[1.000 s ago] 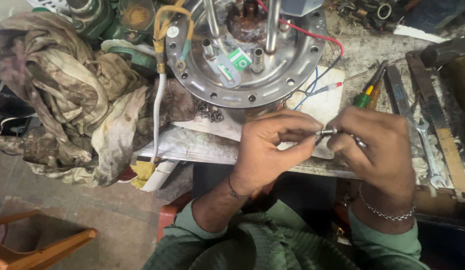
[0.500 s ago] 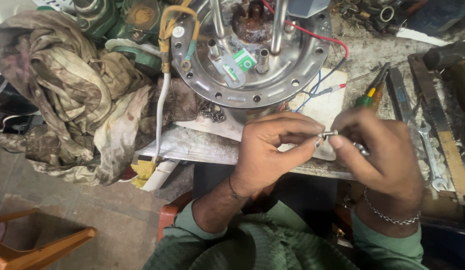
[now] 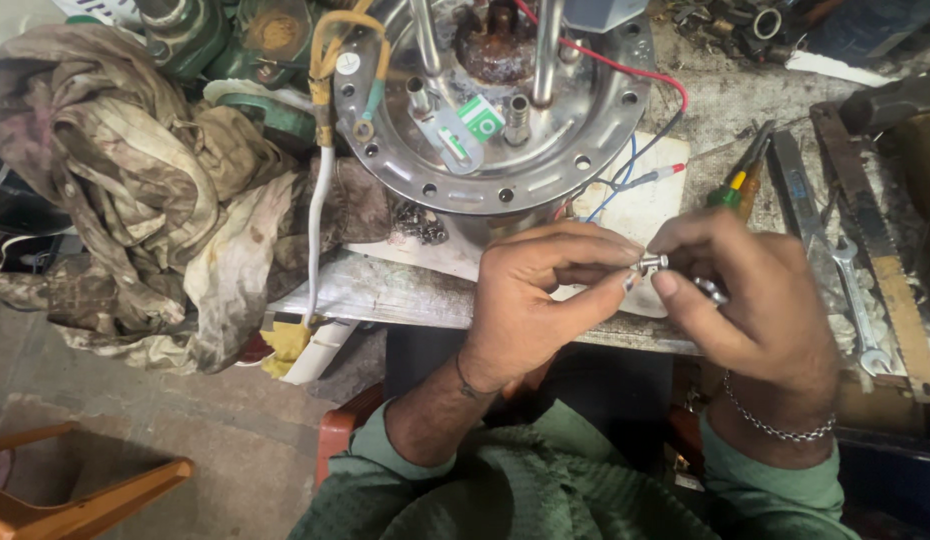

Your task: The person repairs a submersible pump motor at a cluttered workbench. They use a spanner to tighten bolts on the motor flange, thread and route wires, fit a float switch and wiring connectors, reposition the motor housing, and use a file and screwdriver on the assembly while handling small fasteners.

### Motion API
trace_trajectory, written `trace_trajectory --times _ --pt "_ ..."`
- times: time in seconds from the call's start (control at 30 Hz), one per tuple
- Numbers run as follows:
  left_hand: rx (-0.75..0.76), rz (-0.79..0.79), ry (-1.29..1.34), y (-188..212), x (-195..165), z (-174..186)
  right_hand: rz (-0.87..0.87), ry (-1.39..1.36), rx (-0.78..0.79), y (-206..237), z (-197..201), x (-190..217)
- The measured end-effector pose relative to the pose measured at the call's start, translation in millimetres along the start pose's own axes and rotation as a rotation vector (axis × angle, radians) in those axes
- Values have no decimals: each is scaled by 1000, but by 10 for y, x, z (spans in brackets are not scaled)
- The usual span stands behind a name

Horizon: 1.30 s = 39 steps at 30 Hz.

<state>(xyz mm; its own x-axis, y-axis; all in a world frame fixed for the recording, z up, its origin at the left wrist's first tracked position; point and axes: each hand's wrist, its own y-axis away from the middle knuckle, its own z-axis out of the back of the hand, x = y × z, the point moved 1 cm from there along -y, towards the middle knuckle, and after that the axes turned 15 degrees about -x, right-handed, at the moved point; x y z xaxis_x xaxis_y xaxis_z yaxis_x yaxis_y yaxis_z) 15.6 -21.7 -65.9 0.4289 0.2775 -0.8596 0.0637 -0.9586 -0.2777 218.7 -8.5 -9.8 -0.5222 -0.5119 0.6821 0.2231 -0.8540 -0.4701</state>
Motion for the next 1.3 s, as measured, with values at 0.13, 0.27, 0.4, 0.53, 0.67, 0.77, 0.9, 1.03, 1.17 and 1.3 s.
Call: trace_trajectory --times 0.13,0.27,0.4,0.53,0.67,0.77,0.9,1.03,1.17,1.3 --pt "2 2 -21 8 -8 18 85 71 37 -28 -12 7" --pt "-2 -7 -52 -3 -21 33 -12 -45 -18 -19 -32 39" --pt "-4 -8 -43 -11 -32 19 54 4 -40 -18 -52 58" --pt "-7 -26 -97 -12 -61 38 48 84 -32 -12 -70 35" --pt "-10 -50 -177 0 -89 54 51 44 -27 -9 -87 -1" --pt "-12 -55 -187 -3 -95 51 81 11 -18 0 -96 -4" --pt "-11 -75 -193 -6 -108 47 114 72 -17 3 -87 15" --pt "-30 -101 -200 8 -110 48 72 97 -22 -15 -81 37" --pt "-32 -119 -177 16 -77 52 108 112 1 -24 -79 59" --pt "-32 -143 -173 15 -21 33 -37 109 3 -3 -73 39"
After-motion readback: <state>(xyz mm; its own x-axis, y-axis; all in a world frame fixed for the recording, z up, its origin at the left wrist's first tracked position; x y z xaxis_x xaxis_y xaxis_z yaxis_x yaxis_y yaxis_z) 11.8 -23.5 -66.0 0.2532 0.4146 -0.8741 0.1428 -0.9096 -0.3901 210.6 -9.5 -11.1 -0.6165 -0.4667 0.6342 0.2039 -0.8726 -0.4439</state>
